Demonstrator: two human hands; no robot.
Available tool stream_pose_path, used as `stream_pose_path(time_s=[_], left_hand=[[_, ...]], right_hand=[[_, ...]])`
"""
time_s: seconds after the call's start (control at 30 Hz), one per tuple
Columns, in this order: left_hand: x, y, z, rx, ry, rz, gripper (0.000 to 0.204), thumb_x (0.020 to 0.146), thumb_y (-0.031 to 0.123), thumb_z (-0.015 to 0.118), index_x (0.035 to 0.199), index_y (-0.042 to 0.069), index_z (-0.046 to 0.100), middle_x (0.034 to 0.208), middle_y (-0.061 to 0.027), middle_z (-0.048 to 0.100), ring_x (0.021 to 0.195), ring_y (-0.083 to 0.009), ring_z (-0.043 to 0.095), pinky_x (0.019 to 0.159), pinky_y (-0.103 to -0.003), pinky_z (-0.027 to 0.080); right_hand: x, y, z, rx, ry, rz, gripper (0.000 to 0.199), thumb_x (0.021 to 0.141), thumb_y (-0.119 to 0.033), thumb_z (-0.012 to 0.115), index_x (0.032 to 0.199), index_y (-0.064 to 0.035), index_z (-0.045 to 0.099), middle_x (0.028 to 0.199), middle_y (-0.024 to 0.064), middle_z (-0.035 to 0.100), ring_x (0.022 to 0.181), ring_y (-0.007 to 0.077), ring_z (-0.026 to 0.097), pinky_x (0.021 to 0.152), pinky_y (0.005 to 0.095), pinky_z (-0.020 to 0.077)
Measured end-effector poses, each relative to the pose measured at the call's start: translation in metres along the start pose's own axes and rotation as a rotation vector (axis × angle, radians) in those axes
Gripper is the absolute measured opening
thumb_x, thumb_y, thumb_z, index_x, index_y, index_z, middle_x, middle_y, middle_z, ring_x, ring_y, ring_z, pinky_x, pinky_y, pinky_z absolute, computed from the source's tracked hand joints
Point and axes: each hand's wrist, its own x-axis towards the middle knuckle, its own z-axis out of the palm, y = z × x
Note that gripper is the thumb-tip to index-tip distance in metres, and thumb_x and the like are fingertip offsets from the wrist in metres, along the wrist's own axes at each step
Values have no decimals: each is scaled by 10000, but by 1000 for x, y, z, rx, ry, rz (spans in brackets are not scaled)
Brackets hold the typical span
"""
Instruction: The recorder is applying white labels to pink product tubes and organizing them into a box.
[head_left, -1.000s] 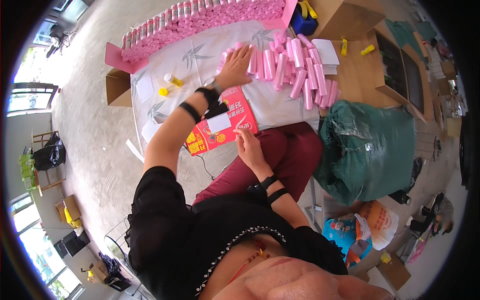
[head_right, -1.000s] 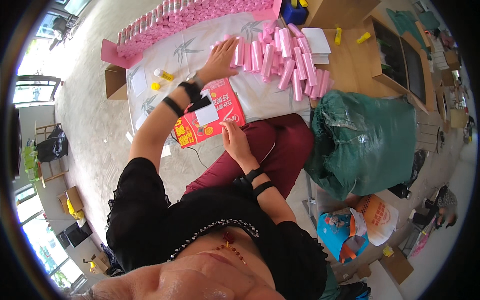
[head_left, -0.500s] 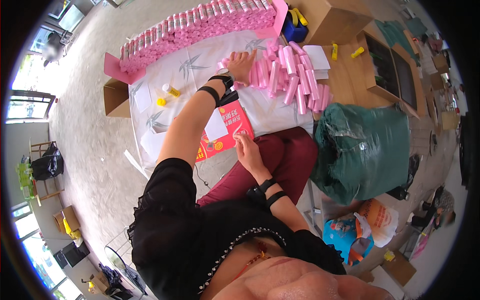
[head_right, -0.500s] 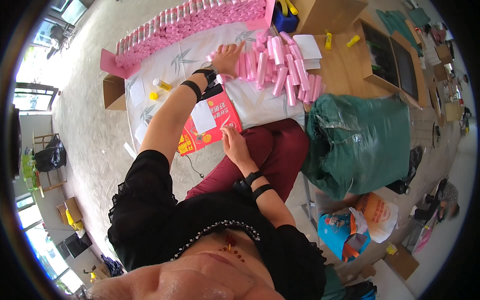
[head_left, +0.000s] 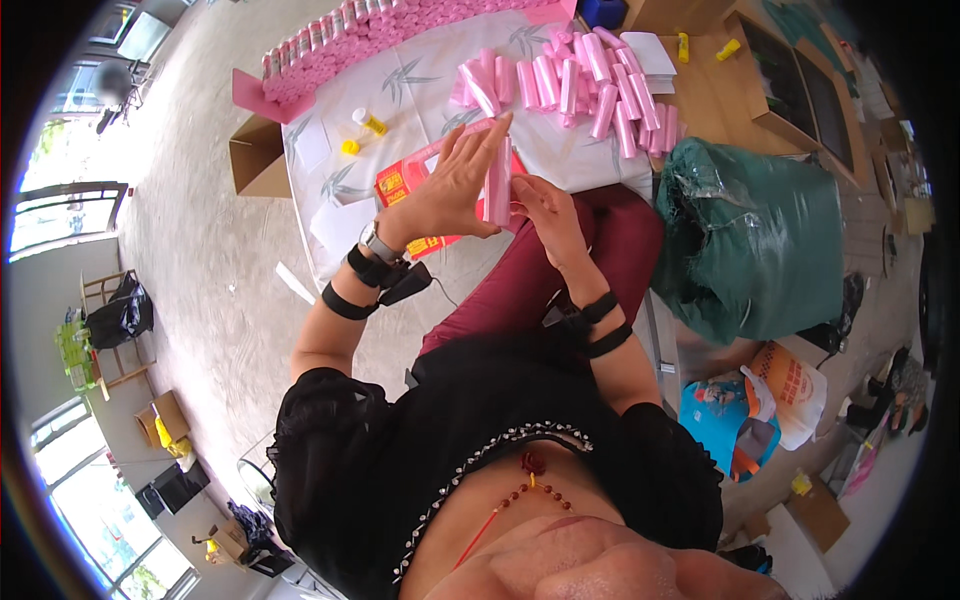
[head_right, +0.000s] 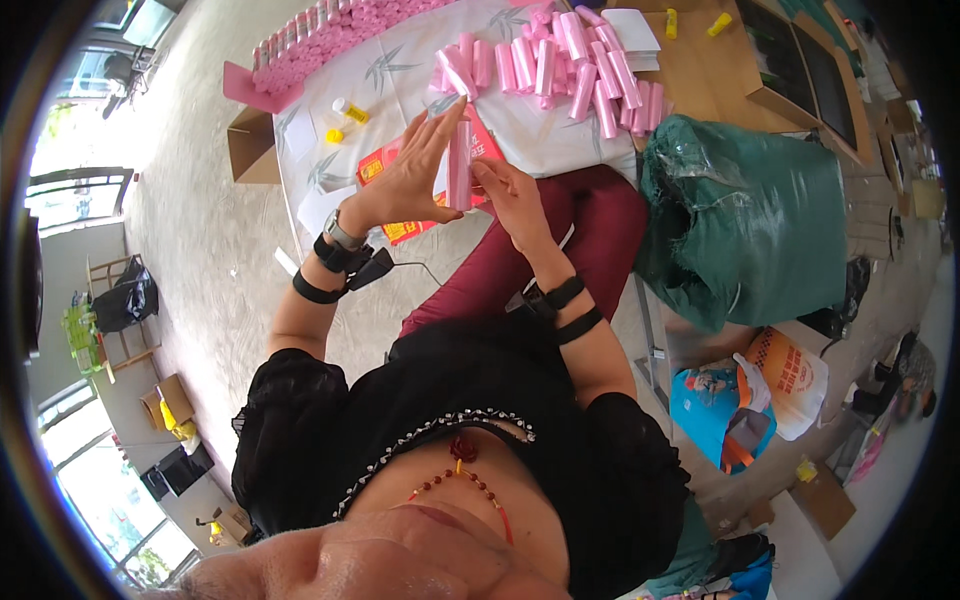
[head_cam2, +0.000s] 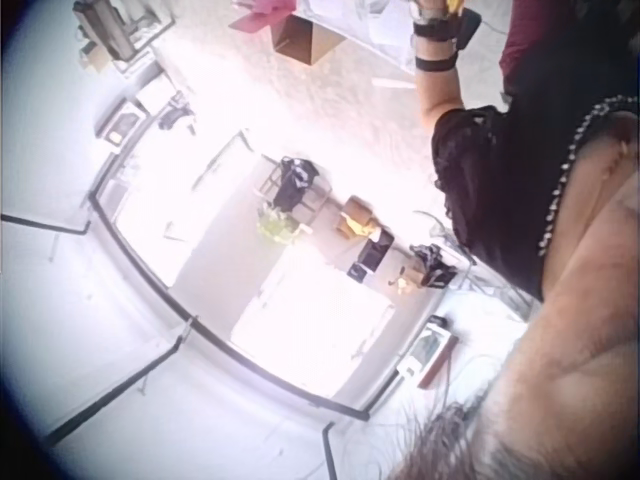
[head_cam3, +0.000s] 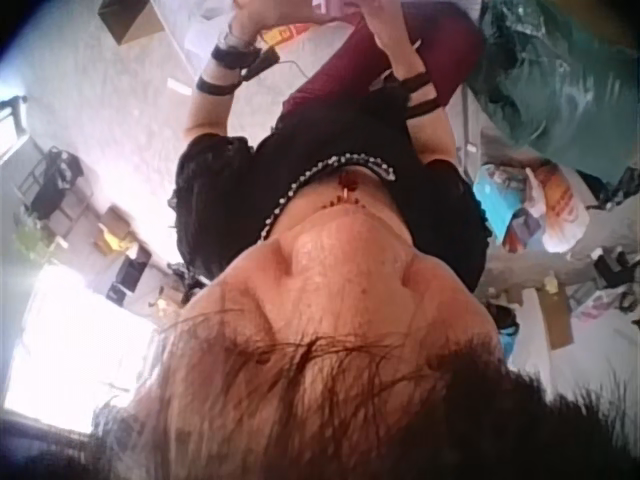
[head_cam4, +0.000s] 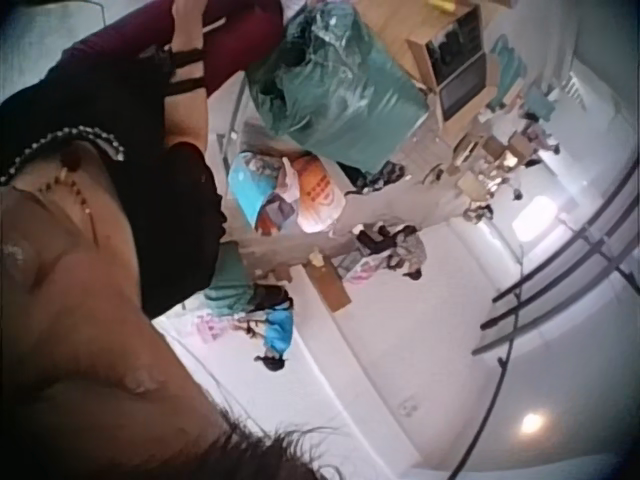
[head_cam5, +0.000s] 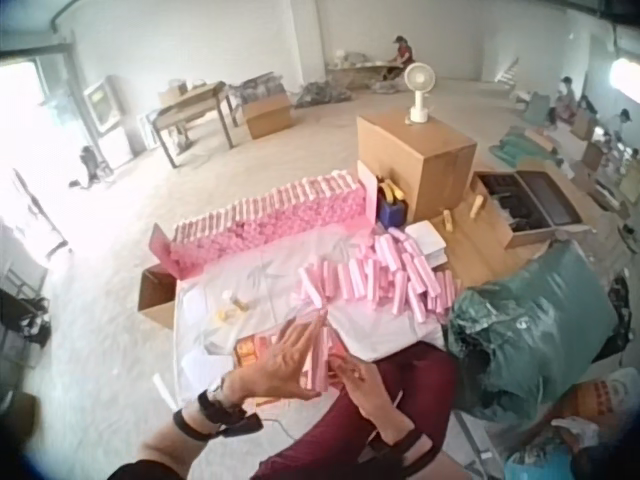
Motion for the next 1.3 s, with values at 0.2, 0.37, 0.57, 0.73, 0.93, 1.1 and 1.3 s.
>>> stream_pose_path(time_s=[0.2,0.37,0.57,0.73,0.93,1.1,1.3], left_hand=[[-26,34,3,138,138,17,1308,575,204,903,1634,52,150,1530,-232,382,1423,-407,391,1254,-579,172],[-59,47,27,-407,558,-255,1295,604,185,989,1606,35,182,1517,-212,407,1405,-382,442,1154,-540,396],[-78,64,61,-1300,670,-417,571,922,17,765,1383,25,429,1277,-136,595,1114,-229,677,959,-347,566],[-81,61,73,-1390,858,-362,246,968,-35,677,1201,-17,603,1201,-112,660,1064,-207,689,935,-344,575],[-87,57,66,-989,968,-329,198,924,-48,719,1109,1,669,1175,-84,674,1074,-174,660,904,-309,564],[-89,45,59,-575,938,-284,217,835,-35,792,1025,21,705,1093,-91,690,1067,-228,665,878,-334,548],[-87,44,56,-343,957,-258,247,766,-34,830,957,47,698,1050,-91,699,985,-263,668,828,-369,527]], right_hand=[[-18,-12,21,-174,-113,-64,341,1042,-245,650,1244,29,655,1083,75,724,1000,150,691,904,303,551],[-25,-30,29,225,-158,-136,339,1061,-227,615,1282,31,617,1157,103,716,1087,165,675,948,320,533],[-32,-26,47,255,-138,-212,366,1077,-256,587,1322,15,577,1245,115,680,1119,151,640,971,324,516],[-32,-18,56,321,-197,-202,373,1086,-250,568,1351,12,544,1293,120,653,1140,157,625,1009,334,494],[-36,-15,69,221,-161,-277,373,1080,-195,570,1381,16,507,1307,130,645,1209,192,615,1056,348,481],[-34,-13,69,144,-164,-317,356,1070,-152,579,1375,17,507,1305,145,654,1233,209,615,1071,367,482],[-29,-10,68,119,-147,-340,330,1065,-129,584,1358,9,523,1296,153,662,1229,210,618,1075,375,481]])
